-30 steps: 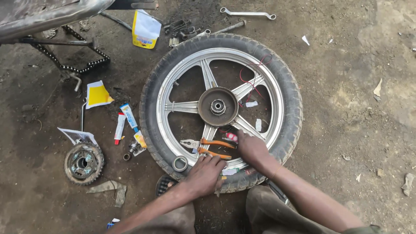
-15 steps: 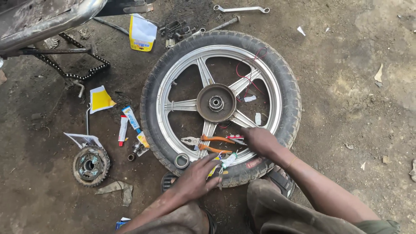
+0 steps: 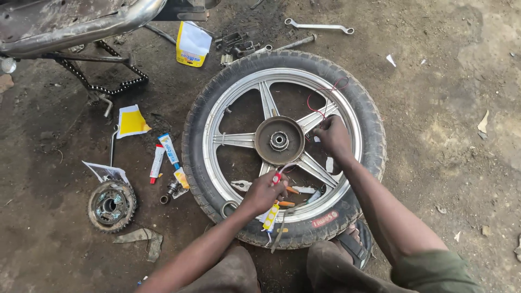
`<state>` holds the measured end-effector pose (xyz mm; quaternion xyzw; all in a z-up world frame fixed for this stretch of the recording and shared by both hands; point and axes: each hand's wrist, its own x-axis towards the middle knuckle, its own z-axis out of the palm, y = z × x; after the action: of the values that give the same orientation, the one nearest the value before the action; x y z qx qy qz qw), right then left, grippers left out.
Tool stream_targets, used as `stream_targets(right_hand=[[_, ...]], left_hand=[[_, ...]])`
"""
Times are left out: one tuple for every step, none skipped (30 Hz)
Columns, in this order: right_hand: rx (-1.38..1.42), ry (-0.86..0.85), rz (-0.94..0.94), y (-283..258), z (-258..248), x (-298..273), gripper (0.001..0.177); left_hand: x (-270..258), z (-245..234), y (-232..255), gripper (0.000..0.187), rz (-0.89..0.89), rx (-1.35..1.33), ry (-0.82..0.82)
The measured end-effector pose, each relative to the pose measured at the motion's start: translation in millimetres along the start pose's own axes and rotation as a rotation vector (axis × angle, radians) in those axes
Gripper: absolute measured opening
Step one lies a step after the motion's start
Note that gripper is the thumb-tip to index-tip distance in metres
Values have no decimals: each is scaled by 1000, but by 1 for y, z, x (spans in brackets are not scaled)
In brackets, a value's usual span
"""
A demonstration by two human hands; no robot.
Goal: The person sits on the ground and works on a motorcycle wheel hub, using pliers to strip and twist red and black wires. The person manipulates the wires and the hub components with their hands throughout the video.
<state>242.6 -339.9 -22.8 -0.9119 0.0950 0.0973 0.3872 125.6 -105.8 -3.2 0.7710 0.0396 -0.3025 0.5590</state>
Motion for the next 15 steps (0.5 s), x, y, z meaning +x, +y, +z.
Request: stream_targets(right_hand=[[266, -16, 88, 12, 8, 13, 35], [532, -32, 175, 23, 15, 27, 45], [534, -27, 177, 13, 8, 9, 45], [626, 3, 168, 1, 1, -8, 36], [711, 28, 152, -12, -7, -23, 27], [705, 28, 148, -2, -3, -21, 27], [659, 16, 98, 9, 2, -23, 24], [613, 4, 48, 21, 8, -24, 21], [605, 3, 49, 17, 10, -41, 21], [430, -1, -127, 14, 12, -58, 20], [253, -8, -299, 12, 14, -76, 21], [247, -11, -297, 9, 17, -92, 21], [169, -44, -503, 5, 20, -106, 19], [90, -77, -708, 1, 23, -119, 18], [89, -84, -713, -10, 24, -132, 18]], left_hand=[[-4, 1, -2, 20, 4, 41, -5], [-9, 1, -4, 22, 8, 83, -10], [-12, 1, -3, 22, 9, 85, -14], [-16, 0, -2, 22, 4, 66, -34], [-17, 0, -1, 22, 1, 39, -47], [-14, 0, 2, 22, 5, 34, -45], [-14, 1, 2, 24, 6, -11, -33], [-13, 2, 1, 27, 7, -56, -21], [-9, 2, -3, 27, 8, -64, -23], [-5, 3, -7, 25, -5, -115, -11], [-3, 5, -12, 23, -19, -165, 0], [5, 10, -24, 23, -20, -173, -2], [12, 14, -36, 22, -52, -308, 13], [20, 18, -47, 21, -84, -444, 27], [26, 16, -55, 21, -85, -450, 33]])
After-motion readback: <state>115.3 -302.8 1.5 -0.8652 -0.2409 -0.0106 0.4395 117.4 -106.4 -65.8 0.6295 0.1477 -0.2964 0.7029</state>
